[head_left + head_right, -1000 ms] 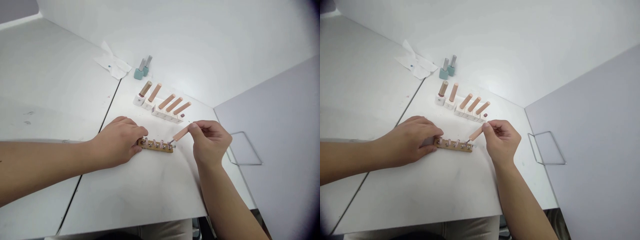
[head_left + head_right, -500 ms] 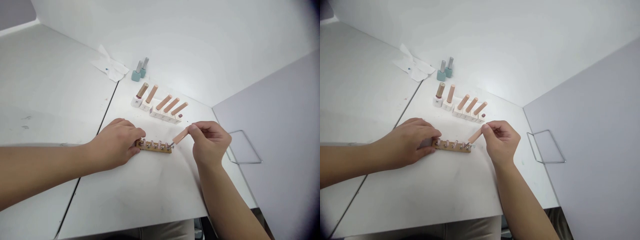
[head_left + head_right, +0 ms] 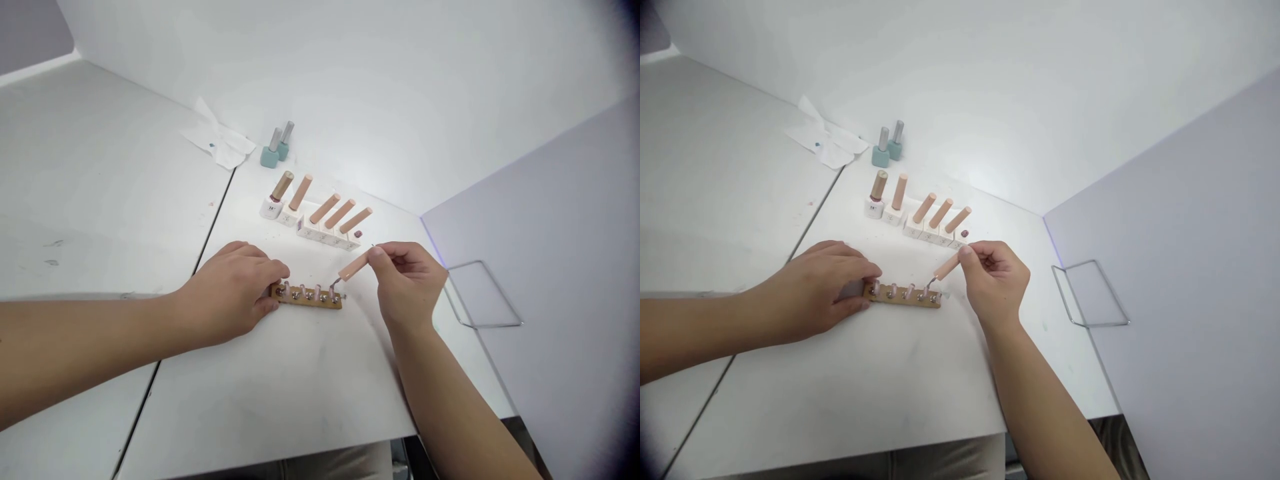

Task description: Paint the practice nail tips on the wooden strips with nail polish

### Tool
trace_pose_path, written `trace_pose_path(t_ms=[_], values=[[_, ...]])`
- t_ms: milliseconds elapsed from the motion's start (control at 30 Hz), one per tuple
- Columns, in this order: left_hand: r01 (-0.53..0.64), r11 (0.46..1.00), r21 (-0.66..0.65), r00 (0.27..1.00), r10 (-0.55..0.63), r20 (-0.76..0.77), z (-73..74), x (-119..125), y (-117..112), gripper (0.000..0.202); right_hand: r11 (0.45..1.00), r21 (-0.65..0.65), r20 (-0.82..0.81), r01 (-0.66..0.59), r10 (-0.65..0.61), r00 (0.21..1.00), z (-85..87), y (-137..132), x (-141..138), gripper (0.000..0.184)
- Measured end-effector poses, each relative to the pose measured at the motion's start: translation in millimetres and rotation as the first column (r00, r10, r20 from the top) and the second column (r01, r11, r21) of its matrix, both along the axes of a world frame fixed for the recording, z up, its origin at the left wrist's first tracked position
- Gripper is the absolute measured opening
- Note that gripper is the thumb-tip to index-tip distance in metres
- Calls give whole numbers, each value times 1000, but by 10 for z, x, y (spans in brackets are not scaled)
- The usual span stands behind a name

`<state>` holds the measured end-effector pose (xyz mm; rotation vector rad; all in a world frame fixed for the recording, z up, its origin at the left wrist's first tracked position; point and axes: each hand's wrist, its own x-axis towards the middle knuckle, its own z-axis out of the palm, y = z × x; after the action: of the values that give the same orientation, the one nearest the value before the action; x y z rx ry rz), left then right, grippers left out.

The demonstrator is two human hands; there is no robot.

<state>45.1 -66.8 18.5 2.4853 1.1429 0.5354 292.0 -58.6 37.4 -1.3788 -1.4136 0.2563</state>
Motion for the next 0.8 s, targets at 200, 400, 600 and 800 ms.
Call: trace_pose_path(t_ms=[200, 400, 600, 800], values=[[0, 1000, 3, 1000, 0, -8, 0, 1, -3, 17, 999, 34, 5, 29, -29, 1000, 8, 0, -3, 5], [-5, 1000, -7, 1000, 5, -7, 1, -4, -2, 18, 994, 110, -11, 27, -26, 1000, 45, -20, 4, 4], [-9, 1000, 10, 1000, 9, -16, -1, -4, 1, 17, 1000, 11, 4, -13, 13, 1000, 40, -42, -5, 5], [-7, 1000, -7, 1000, 7, -11, -3, -3, -6, 16, 999, -10, 17, 35, -35, 999, 40, -40, -45, 5]])
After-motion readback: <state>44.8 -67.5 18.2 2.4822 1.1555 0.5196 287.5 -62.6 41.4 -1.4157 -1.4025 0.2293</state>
